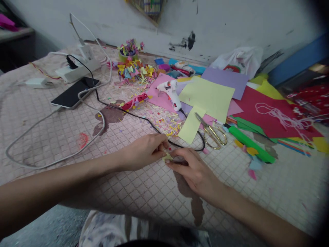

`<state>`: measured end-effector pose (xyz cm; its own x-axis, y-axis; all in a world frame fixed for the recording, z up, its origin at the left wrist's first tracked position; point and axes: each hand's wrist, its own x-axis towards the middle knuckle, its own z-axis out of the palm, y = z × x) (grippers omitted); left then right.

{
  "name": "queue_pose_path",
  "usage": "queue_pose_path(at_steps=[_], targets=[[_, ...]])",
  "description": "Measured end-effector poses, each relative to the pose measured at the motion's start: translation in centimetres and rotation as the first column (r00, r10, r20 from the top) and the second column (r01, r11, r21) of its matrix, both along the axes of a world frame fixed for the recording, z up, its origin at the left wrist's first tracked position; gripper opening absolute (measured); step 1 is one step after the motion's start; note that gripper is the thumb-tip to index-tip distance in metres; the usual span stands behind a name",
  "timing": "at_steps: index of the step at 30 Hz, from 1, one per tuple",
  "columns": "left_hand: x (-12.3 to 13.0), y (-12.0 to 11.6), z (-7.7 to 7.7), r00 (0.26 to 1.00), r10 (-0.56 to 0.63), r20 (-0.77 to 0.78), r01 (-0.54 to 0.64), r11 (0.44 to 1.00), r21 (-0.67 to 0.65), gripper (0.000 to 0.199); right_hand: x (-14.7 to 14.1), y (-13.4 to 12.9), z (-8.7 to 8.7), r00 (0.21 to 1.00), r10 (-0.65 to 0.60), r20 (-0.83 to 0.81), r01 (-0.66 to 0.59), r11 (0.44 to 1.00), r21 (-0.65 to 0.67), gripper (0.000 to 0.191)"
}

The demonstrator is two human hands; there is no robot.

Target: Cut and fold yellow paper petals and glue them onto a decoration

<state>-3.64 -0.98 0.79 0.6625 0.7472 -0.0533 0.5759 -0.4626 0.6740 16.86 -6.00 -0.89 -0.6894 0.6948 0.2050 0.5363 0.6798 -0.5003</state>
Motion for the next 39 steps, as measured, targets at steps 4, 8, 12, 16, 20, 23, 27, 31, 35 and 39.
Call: queue_pose_path(at_steps=[4, 8, 12, 16, 20, 23, 27, 31, 35, 39], targets=[[0.3, -0.2, 0.1, 0.999, 0.020, -0.030, -0.019, 1.000, 0.008, 0.014, 0.1, 0.1, -0.3, 1.000, 0.003, 0.006, -0.003, 1.000, 0.017, 0.031], [0.7, -0.3, -0.2, 0.995, 0.062, -0.083, -0.055, 0.994, 0.091, 0.016, 0.2, 0.2, -0.5, 0.999, 0.013, 0.032, -0.014, 1.000, 0.026, 0.030], [0.5, 0.1, -0.2, 0.993, 0.046, -0.106, -0.039, 0.997, 0.064, 0.014, 0.4, 0.1, -0.6, 1.000, 0.018, 0.017, -0.019, 0.999, 0.026, 0.031], [0.4, 0.1, 0.0, 0.993, 0.021, -0.113, -0.015, 0.998, 0.057, 0.011, 0.4, 0.0, -0.7, 1.000, -0.001, 0.012, 0.001, 1.000, 0.017, 0.033], [0.9, -0.4, 0.0, 0.982, 0.081, -0.170, -0.051, 0.984, 0.172, 0.016, 0.3, 0.0, -0.7, 1.000, -0.007, 0.001, 0.007, 1.000, 0.024, 0.031], [1.2, -0.6, -0.2, 0.975, 0.101, -0.199, -0.059, 0.976, 0.209, 0.016, 0.3, 0.0, -0.7, 1.000, 0.004, -0.010, -0.003, 1.000, 0.027, 0.030], [1.0, -0.3, -0.2, 0.980, 0.104, -0.168, -0.073, 0.981, 0.180, 0.017, 0.2, 0.0, -0.7, 1.000, -0.008, -0.005, 0.008, 0.999, 0.047, 0.029], [0.4, -0.1, 0.1, 0.993, 0.062, -0.104, -0.056, 0.997, 0.059, 0.013, 0.1, -0.1, -0.3, 1.000, -0.012, 0.022, 0.011, 0.999, 0.050, 0.032], [0.2, -0.3, 0.0, 0.994, 0.070, -0.081, -0.066, 0.996, 0.053, 0.015, 0.3, -0.1, 0.0, 1.000, 0.014, 0.000, -0.014, 0.999, 0.034, 0.032], [0.2, -0.2, -0.1, 0.995, 0.069, -0.076, -0.065, 0.996, 0.062, 0.015, 0.4, -0.2, 0.1, 0.999, 0.006, -0.035, -0.005, 1.000, 0.025, 0.033]])
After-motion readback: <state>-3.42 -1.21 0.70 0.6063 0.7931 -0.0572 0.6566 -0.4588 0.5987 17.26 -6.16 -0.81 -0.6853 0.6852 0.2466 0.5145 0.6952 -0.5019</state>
